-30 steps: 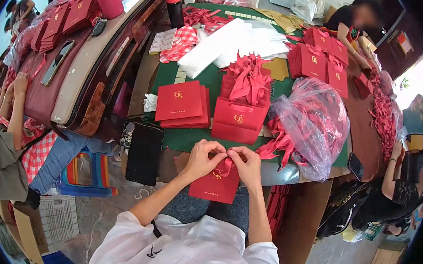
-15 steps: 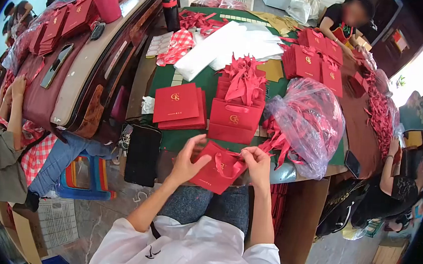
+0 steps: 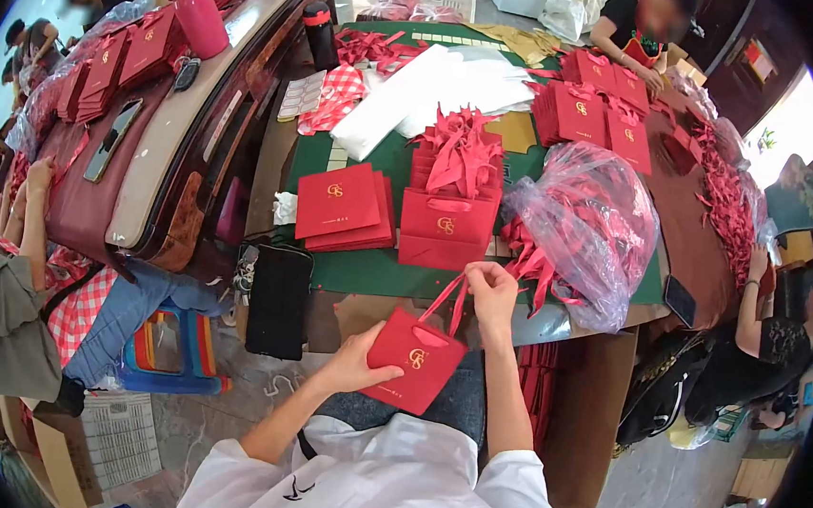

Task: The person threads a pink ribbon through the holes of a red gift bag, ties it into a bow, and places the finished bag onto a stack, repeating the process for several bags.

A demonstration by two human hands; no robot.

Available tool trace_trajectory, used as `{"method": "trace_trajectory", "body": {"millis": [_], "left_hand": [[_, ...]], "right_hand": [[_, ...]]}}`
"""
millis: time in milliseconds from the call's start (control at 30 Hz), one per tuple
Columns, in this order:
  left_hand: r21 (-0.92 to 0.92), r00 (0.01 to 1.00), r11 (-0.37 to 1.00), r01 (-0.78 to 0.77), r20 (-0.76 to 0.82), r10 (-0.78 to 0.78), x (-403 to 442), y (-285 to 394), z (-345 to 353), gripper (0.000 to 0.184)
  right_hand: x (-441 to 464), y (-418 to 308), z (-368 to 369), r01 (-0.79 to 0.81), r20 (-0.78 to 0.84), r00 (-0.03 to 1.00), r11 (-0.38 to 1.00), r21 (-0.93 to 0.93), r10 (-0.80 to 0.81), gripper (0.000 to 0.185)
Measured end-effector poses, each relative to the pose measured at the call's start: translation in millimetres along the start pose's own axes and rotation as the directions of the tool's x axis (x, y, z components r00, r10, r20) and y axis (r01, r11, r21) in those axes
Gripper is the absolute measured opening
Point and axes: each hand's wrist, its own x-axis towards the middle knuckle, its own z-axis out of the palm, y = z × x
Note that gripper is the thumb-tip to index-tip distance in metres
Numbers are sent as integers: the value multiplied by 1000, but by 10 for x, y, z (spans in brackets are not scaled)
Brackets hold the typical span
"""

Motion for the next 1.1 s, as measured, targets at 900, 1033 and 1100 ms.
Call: {"method": "trace_trajectory", "body": {"millis": [900, 1033, 1100], "left_hand": [[-60, 984, 984, -168, 50, 171, 55, 402, -55, 45], [276, 982, 943, -185, 75, 170, 207, 338, -31, 38], [363, 973, 903, -230, 99, 209, 284, 255, 31, 36]], "right_hand": [[-819, -229, 330, -106, 378, 925, 982, 159, 39, 24], [-728, -24, 179, 74, 299, 953, 996, -46, -57, 24], [-684, 98, 39, 226, 168, 968, 944, -241, -189, 20]]}}
